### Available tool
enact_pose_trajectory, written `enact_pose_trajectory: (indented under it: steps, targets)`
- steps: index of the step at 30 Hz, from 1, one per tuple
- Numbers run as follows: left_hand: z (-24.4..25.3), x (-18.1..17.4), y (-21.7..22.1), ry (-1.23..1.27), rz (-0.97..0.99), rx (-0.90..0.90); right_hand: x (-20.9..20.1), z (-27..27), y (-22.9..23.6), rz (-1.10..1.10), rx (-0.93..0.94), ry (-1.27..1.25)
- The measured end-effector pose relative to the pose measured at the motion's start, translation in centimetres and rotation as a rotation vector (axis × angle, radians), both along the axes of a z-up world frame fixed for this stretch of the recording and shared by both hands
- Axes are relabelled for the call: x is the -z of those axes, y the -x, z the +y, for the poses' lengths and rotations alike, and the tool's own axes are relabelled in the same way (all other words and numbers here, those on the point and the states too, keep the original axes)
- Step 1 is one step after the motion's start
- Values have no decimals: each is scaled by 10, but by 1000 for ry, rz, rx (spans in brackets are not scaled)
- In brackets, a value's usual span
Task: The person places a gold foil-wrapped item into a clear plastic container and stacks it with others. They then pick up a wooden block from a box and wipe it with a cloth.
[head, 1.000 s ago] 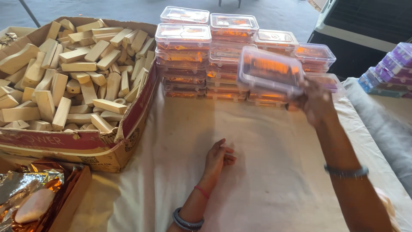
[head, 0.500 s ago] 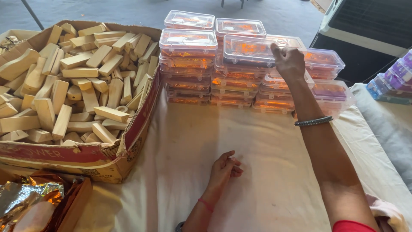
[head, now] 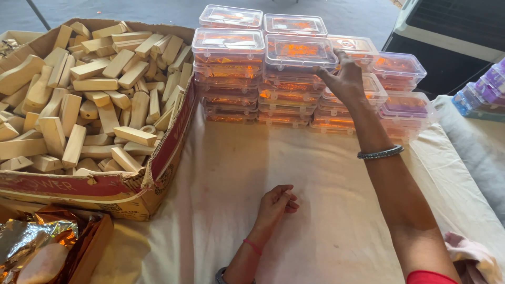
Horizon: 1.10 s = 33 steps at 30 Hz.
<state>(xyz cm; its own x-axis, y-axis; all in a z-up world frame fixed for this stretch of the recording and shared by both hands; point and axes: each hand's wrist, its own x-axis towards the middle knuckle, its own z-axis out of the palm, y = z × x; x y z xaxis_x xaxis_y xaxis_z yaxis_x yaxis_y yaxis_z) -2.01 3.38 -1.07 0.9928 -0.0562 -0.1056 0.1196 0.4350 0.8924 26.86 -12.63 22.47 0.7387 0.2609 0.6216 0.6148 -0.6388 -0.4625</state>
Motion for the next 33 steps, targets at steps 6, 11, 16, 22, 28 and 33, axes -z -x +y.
enact_pose_trajectory:
  steps: [6,11,16,22,28,33]
  targets:
    - [0,4,-1,-45,-6,7,36,-18,60,-68,101,-66]
    - [-4,23,-9,-76,-42,5,74,-75,167,47,38,86]
    - [-8,0,6,-405,-178,-18,112,-202,223,398,326,655]
    - [-9,-22,17,-674,-275,-82,254,-431,256,538,533,852]
    - [-12,-16,17,-753,-334,-127,225,-359,346,498,767,610]
    - [-14,-9,14,-824,-414,-173,168,-303,338,288,606,364]
